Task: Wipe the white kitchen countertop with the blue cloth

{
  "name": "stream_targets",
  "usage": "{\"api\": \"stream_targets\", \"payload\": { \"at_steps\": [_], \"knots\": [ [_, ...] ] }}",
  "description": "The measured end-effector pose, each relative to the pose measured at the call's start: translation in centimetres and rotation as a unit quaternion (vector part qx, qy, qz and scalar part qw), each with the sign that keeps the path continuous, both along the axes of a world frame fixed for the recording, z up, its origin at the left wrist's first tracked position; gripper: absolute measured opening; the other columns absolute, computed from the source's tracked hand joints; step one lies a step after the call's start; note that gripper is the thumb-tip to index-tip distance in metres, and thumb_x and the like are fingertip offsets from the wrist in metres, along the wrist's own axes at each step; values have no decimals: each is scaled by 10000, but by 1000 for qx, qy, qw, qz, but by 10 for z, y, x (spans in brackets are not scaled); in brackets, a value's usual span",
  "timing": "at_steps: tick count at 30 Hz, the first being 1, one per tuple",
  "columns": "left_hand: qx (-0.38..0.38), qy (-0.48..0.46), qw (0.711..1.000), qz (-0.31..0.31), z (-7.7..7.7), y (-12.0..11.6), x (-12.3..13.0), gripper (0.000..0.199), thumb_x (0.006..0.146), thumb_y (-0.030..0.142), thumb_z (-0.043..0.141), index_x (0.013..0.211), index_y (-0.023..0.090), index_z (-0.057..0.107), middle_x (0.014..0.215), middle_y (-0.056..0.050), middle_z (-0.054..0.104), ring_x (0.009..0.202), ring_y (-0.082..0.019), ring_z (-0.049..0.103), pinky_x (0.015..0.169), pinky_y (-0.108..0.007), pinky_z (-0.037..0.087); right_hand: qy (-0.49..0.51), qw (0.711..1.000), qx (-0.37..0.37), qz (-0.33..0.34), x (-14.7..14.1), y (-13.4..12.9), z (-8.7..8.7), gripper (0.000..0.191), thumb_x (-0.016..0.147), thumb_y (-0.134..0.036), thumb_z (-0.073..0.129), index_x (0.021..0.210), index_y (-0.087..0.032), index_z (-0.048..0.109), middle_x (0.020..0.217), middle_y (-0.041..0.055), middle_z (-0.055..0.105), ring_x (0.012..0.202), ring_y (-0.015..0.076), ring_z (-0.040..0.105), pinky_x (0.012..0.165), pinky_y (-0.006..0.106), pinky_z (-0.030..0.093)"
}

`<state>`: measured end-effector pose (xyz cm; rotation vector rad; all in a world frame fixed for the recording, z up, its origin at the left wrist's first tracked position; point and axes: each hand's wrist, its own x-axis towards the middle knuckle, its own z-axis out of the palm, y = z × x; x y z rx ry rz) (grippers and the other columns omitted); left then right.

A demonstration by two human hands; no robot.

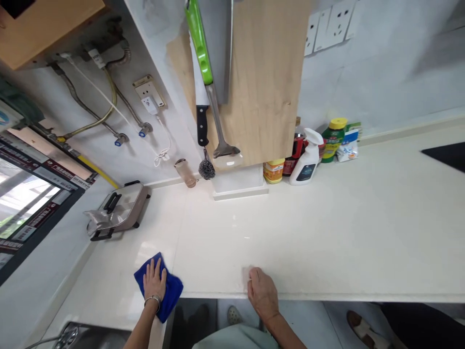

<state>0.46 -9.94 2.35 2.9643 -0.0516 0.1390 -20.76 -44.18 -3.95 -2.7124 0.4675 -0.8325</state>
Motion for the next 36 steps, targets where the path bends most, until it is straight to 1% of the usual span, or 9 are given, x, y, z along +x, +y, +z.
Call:
{"api": "stream_targets", "payload": {
  "at_steps": [6,10,16,20,23,26,29,32,36],
  "knots": [
    [8,-20,997,77,-6,-38,-15,610,959,403,242,1481,135,407,1619,-193,317,1512,-369,257,1217,-633,251,-5,999,5,43,0,-1,3,152,836,-88,424,894,-215,486,812,28,531,741,196,470,707,322,348],
    [17,-26,998,54,-13,-74,-31,604,958,394,262,1486,133,398,1619,-193,319,1518,-361,243,1223,-623,249,7,999,9,46,-1,0,7,162,830,-78,425,889,-214,491,800,23,527,739,197,467,710,326,347],
    [15,-30,998,-57,-20,-145,-42,581,958,356,302,1502,162,372,1635,-160,292,1534,-347,200,1238,-618,227,-13,995,71,63,-3,-1,5,162,841,-90,419,889,-218,505,835,25,572,742,187,492,712,322,372],
    [11,-23,985,-170,-22,-198,-48,576,950,303,324,1508,165,360,1646,-144,269,1540,-347,171,1258,-595,208,-65,972,205,89,-6,-7,6,189,860,-104,393,910,-229,526,859,11,609,760,164,550,733,298,434],
    [-5,-15,966,-258,-27,-236,-60,595,944,291,353,1528,188,314,1659,-129,228,1547,-344,128,1266,-604,185,-104,953,278,66,-10,-15,10,218,887,-122,349,950,-232,527,877,10,624,772,149,592,725,275,488],
    [-32,-1,937,-347,-34,-270,-77,651,932,321,412,1550,218,238,1677,-114,142,1552,-349,98,1264,-628,179,-122,952,280,3,-16,-28,13,203,921,-172,356,1008,-226,531,918,26,631,809,155,609,744,287,519],
    [-45,14,904,-424,-38,-295,-92,696,920,336,447,1560,232,193,1685,-108,82,1552,-359,77,1259,-646,187,-134,954,263,-57,-22,-42,14,202,932,-200,377,1056,-222,535,1007,60,630,932,180,613,836,332,531],
    [-55,25,880,-472,-38,-308,-98,691,923,350,443,1559,232,201,1688,-108,94,1554,-346,65,1261,-642,191,-124,963,217,-97,-26,-54,12,214,930,-190,375,1065,-213,539,1065,88,609,1006,195,602,879,359,536],
    [-70,42,868,-491,-34,-310,-94,646,935,360,415,1548,235,255,1687,-101,133,1556,-323,90,1266,-621,206,-97,972,175,-124,-25,-55,8,225,902,-154,391,1006,-220,580,1082,78,605,1000,190,605,867,347,540]
  ]
}}
